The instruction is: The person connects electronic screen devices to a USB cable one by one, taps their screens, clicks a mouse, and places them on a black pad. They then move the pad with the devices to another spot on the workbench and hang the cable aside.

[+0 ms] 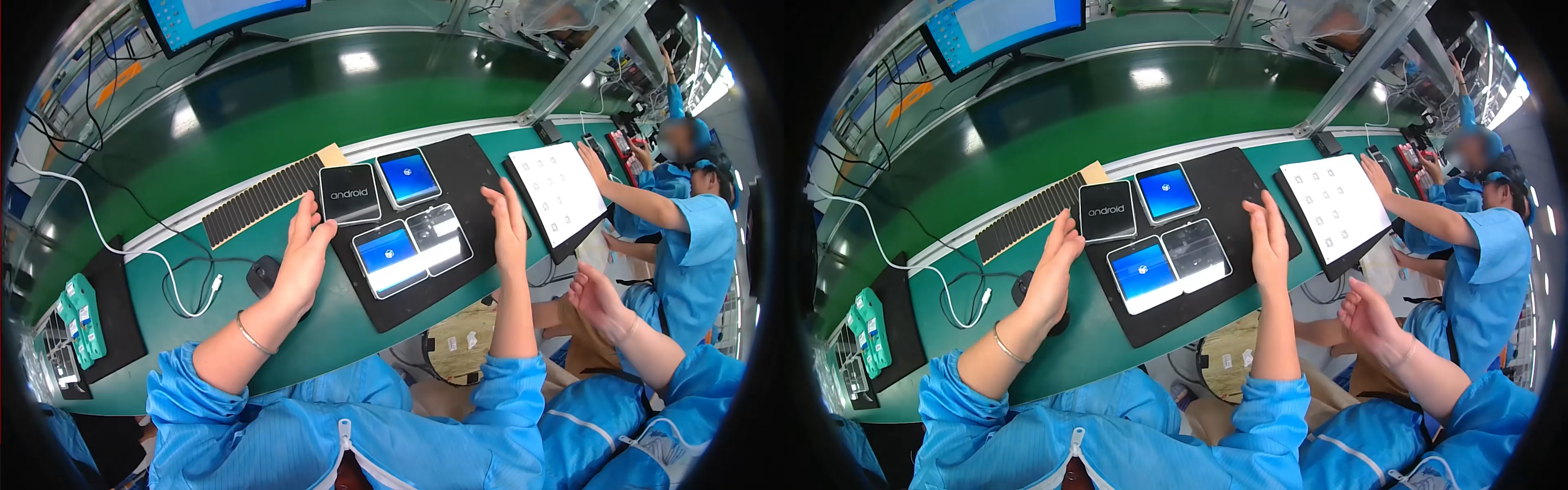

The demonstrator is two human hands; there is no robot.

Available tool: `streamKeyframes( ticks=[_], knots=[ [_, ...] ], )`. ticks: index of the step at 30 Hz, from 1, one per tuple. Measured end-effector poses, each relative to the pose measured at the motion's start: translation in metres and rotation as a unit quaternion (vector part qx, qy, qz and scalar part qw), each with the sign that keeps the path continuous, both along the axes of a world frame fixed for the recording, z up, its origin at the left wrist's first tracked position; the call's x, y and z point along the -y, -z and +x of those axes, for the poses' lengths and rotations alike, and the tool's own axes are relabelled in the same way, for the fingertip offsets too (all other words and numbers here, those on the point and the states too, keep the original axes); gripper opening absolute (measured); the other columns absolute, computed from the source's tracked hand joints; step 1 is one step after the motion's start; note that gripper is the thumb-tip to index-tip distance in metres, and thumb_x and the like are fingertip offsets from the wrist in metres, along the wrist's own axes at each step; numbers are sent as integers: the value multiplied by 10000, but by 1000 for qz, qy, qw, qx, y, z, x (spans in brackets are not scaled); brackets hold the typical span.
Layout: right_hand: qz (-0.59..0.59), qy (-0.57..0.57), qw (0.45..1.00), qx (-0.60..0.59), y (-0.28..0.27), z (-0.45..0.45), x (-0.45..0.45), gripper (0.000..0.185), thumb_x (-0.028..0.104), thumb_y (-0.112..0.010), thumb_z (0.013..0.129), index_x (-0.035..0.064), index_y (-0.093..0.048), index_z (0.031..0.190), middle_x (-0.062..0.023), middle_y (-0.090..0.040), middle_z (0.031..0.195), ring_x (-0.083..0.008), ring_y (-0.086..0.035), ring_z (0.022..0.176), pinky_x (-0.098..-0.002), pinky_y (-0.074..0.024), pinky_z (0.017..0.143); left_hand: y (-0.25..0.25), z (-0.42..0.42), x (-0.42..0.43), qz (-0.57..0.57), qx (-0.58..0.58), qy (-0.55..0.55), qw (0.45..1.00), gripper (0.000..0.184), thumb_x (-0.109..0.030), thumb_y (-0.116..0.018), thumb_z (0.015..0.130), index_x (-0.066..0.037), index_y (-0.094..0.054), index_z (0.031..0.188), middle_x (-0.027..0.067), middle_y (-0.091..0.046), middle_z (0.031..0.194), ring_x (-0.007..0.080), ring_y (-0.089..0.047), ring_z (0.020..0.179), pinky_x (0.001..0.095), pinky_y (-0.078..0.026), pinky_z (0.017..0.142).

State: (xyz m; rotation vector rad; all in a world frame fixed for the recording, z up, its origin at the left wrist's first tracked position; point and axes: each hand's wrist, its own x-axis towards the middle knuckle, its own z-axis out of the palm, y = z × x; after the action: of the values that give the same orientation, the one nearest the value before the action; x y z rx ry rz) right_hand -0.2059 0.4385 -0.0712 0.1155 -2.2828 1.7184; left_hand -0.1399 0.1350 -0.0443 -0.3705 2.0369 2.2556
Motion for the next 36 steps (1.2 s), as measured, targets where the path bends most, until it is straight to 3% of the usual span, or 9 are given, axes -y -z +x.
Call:
streamKeyframes(
  ticks=[9,11,14,16,22,27,28,29,36],
  knots=[
    [61,-144,985,68,-1,-38,41,494,339,-384,1009,75,-363,1426,-28,-583,1265,-168,-385,1219,-299,-253,1072,3,-7,-6,-2,-3,34,999,645,-243,-468,932,-25,-195,1474,148,-287,1461,229,-287,1341,338,-186,1126],
    [60,-142,985,80,-1,-37,45,495,343,-371,1009,77,-365,1426,-22,-584,1271,-177,-378,1226,-308,-236,1083,8,-8,-7,-8,-15,47,999,622,-237,-498,928,-47,-234,1457,137,-321,1367,225,-348,1267,334,-318,1060],
    [37,-135,986,93,0,-36,47,506,330,-346,1013,55,-332,1437,-75,-577,1280,-173,-394,1244,-323,-224,1088,5,-7,-13,-35,-14,51,998,626,-259,-503,934,-43,-236,1456,147,-311,1378,224,-409,1220,335,-338,1042],
    [0,-125,988,87,3,-36,48,471,321,-377,1007,73,-398,1407,-18,-613,1237,-160,-388,1209,-304,-239,1079,6,-7,-11,-69,-8,67,995,630,-268,-514,931,-43,-245,1454,161,-300,1391,216,-471,1172,325,-366,1010],
    [-1,-145,987,65,2,-41,45,462,299,-387,1004,52,-410,1394,-23,-633,1207,-157,-389,1207,-309,-238,1077,5,-7,-6,-27,-10,64,998,572,-207,-505,911,-42,-315,1426,106,-360,1351,210,-338,1281,324,-273,1084],
    [-59,-175,978,94,-7,-44,47,490,254,-383,1004,-22,-343,1406,-109,-599,1228,-174,-459,1209,-330,-249,1086,9,-15,4,-59,0,72,996,589,-187,-527,911,-50,-292,1432,125,-345,1369,223,-387,1258,327,-368,1027],
    [-21,-168,982,78,-2,-49,45,535,322,-368,988,18,-333,1427,-50,-615,1217,-145,-488,1157,-310,-311,954,15,-20,6,-98,-20,55,993,625,-228,-535,900,-37,-275,1435,149,-311,1400,249,-361,1281,336,-376,1018],
    [-6,-163,984,74,3,-56,44,536,333,-383,992,35,-331,1434,-74,-570,1282,-168,-467,1198,-328,-303,1005,19,-27,7,-136,-39,39,989,665,-269,-544,890,-25,-258,1438,173,-277,1431,275,-335,1304,345,-385,1010],
    [89,-237,963,96,-25,-99,72,593,396,-401,985,60,-288,1460,-99,-522,1339,-209,-350,1332,-356,-180,1134,17,-53,6,-252,-24,77,964,693,-355,-496,908,-26,-233,1459,178,-230,1513,312,-156,1410,387,-138,1150]
  ],
)
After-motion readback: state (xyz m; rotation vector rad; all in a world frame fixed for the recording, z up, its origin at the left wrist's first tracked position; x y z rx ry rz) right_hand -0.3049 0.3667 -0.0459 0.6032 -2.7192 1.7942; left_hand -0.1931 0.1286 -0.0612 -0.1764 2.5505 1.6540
